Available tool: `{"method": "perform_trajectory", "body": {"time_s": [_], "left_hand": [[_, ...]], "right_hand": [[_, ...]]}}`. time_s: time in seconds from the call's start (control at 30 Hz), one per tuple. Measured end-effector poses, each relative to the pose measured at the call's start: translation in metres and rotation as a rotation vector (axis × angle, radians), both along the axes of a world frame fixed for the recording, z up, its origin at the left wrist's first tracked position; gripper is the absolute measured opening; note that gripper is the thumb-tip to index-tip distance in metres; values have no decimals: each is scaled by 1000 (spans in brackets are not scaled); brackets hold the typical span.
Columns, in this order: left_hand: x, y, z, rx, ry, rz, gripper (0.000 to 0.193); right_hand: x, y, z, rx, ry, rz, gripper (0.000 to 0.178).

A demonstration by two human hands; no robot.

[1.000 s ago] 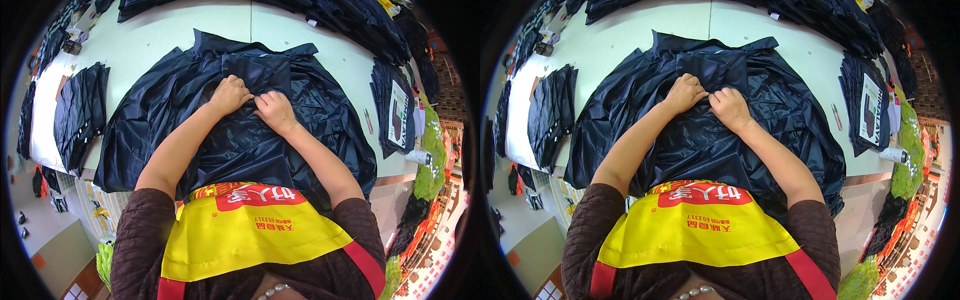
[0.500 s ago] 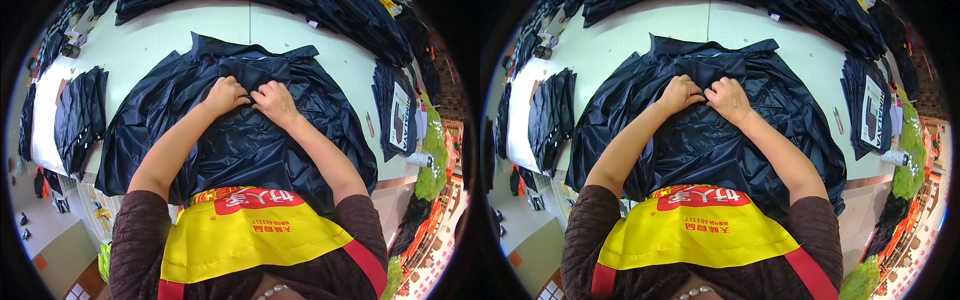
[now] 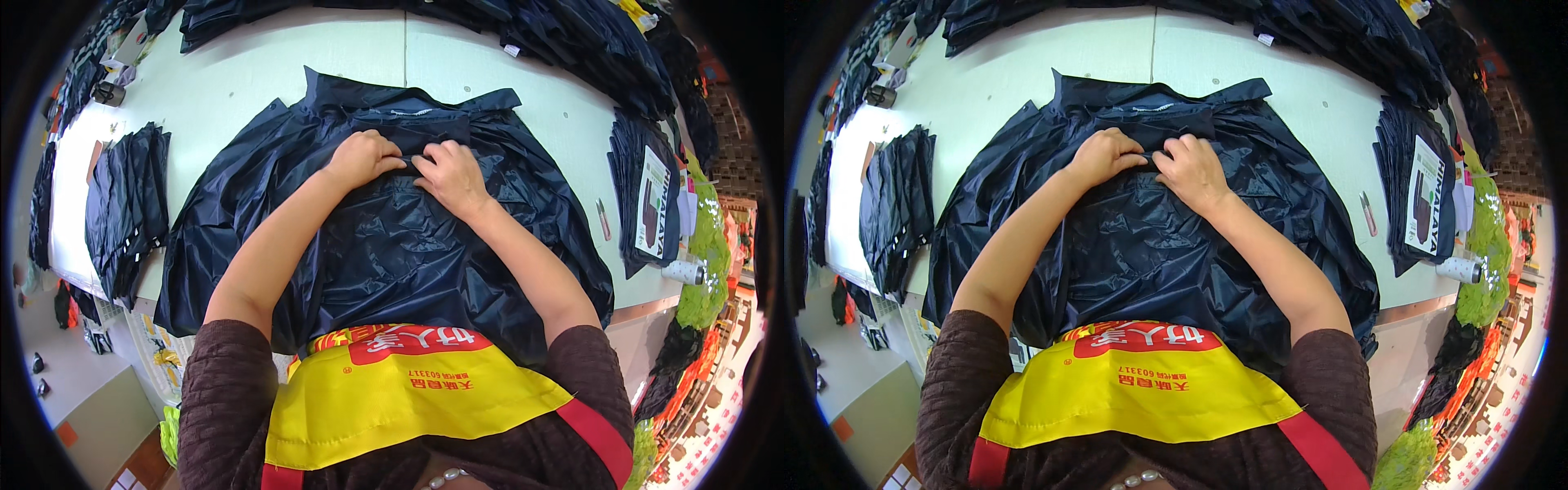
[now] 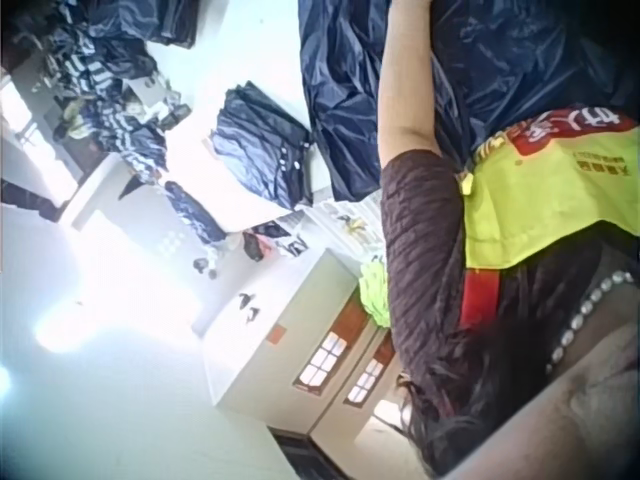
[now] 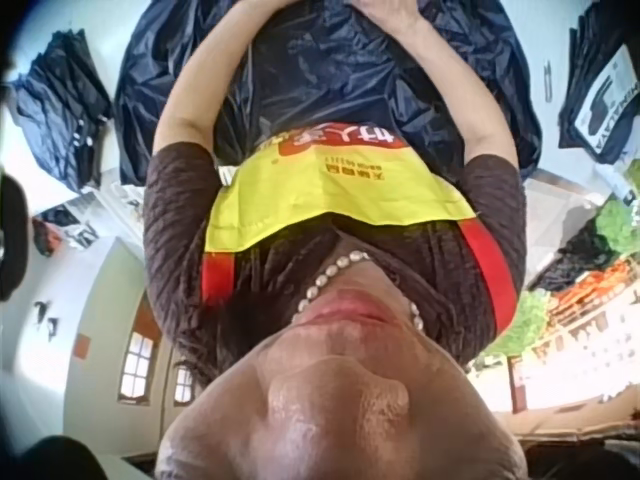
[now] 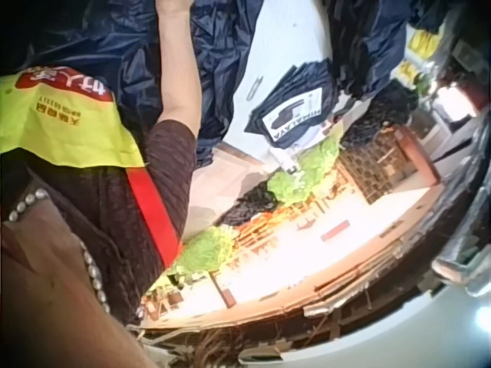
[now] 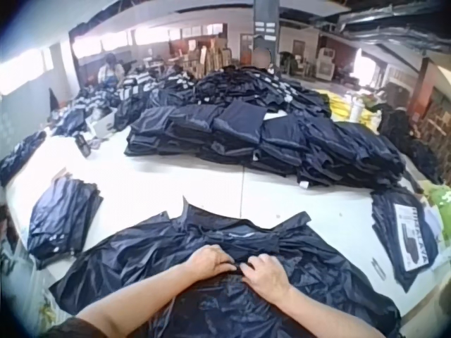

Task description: The person folds a dark jacket on a table, aligns the edges, and places it into a small black pouch. They then remove the jacket from the pouch, unfold it, and repeat the folding process before placing it back into the pouch.

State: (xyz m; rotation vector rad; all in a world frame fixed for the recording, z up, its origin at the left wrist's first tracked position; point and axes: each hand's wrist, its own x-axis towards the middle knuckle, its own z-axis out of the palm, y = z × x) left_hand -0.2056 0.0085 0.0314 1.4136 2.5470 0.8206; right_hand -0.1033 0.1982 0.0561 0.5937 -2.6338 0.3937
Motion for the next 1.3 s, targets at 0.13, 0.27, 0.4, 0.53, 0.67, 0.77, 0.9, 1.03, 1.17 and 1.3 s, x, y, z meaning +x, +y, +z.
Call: {"method": "perform_trajectory", "body": {"time_s": [0.13,0.27,0.4,0.53,0.67,0.77,0.9,1.03,1.17,1.3], "left_hand": [[-9,14,11,-125,-106,115,25],[11,24,18,222,555,48,19],[0,18,-9,231,241,24,22],[-23,21,-6,179,-11,39,24],[-29,33,0,43,11,135,23],[-11,33,5,115,473,212,22],[3,35,0,71,531,213,30],[-12,42,-7,65,387,243,23],[-31,55,-13,128,344,249,21],[-30,68,-21,259,540,391,16]], "right_hand": [[-12,15,-30,-141,-166,-25,16],[-34,25,-30,-197,-416,-110,16],[-35,17,-21,-118,-354,-138,19],[-31,16,6,23,-83,-8,28],[-60,36,-26,-67,-191,32,8],[-75,37,-14,-40,-461,-45,15],[-95,41,-3,-52,-725,-98,21],[-110,35,24,16,-689,-157,20],[-137,35,3,47,-188,-118,17],[-179,30,-25,119,-102,135,20]]}}
